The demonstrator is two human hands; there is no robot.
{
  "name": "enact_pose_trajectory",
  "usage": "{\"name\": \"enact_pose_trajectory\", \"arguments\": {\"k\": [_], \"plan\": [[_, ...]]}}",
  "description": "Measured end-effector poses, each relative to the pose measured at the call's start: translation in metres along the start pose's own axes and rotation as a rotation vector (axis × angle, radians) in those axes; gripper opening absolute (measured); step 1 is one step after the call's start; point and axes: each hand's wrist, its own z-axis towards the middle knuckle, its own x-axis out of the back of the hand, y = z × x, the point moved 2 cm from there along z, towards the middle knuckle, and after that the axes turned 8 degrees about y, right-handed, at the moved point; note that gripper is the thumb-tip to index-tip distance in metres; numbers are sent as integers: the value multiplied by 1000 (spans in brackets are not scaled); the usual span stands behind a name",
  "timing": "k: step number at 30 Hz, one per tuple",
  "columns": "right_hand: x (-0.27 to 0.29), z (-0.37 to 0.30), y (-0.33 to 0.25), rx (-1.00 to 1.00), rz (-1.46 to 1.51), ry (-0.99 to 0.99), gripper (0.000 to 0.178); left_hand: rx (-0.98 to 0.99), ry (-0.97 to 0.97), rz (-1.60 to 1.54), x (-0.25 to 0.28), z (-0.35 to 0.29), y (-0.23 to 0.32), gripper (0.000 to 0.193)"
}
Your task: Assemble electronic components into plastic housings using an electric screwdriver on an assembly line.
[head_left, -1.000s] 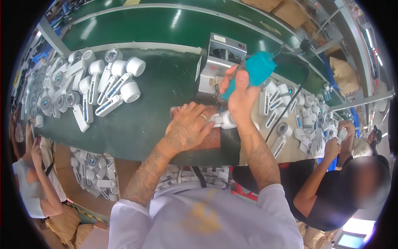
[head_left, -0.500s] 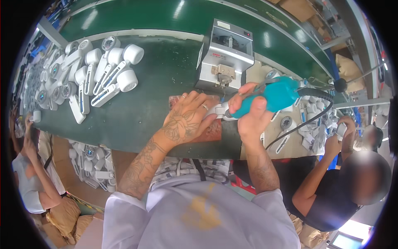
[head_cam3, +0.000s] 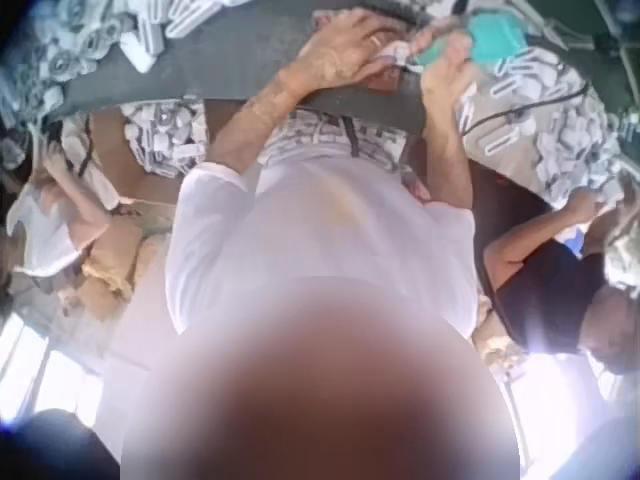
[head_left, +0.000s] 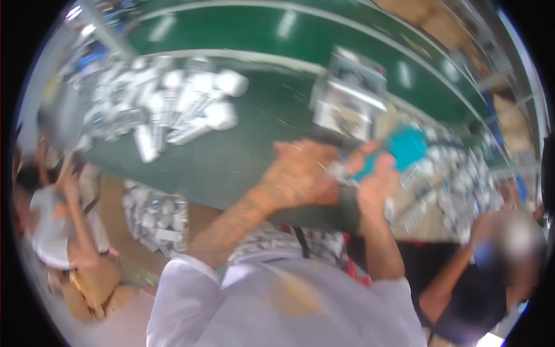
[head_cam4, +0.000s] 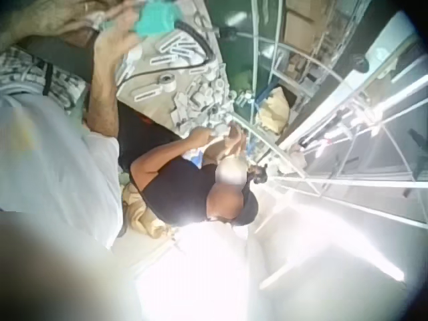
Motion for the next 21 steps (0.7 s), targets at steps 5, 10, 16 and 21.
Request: {"name": "enact_pose_trajectory", "arguments": {"k": [5,10,16,21], "plan": [[17,-28,-53,45,270,87,74,-213,20,169,22,-40,20,38],[38,-71,-49,34,197,0,73,782,670,35,156,-95,-60,36],[46,-95,-48,71,17,98,65,553,793,872,318,-120,-235,37],[66,-100,-39,122,-27,105,42,334,704,388,237,-11,-133,36]]}}
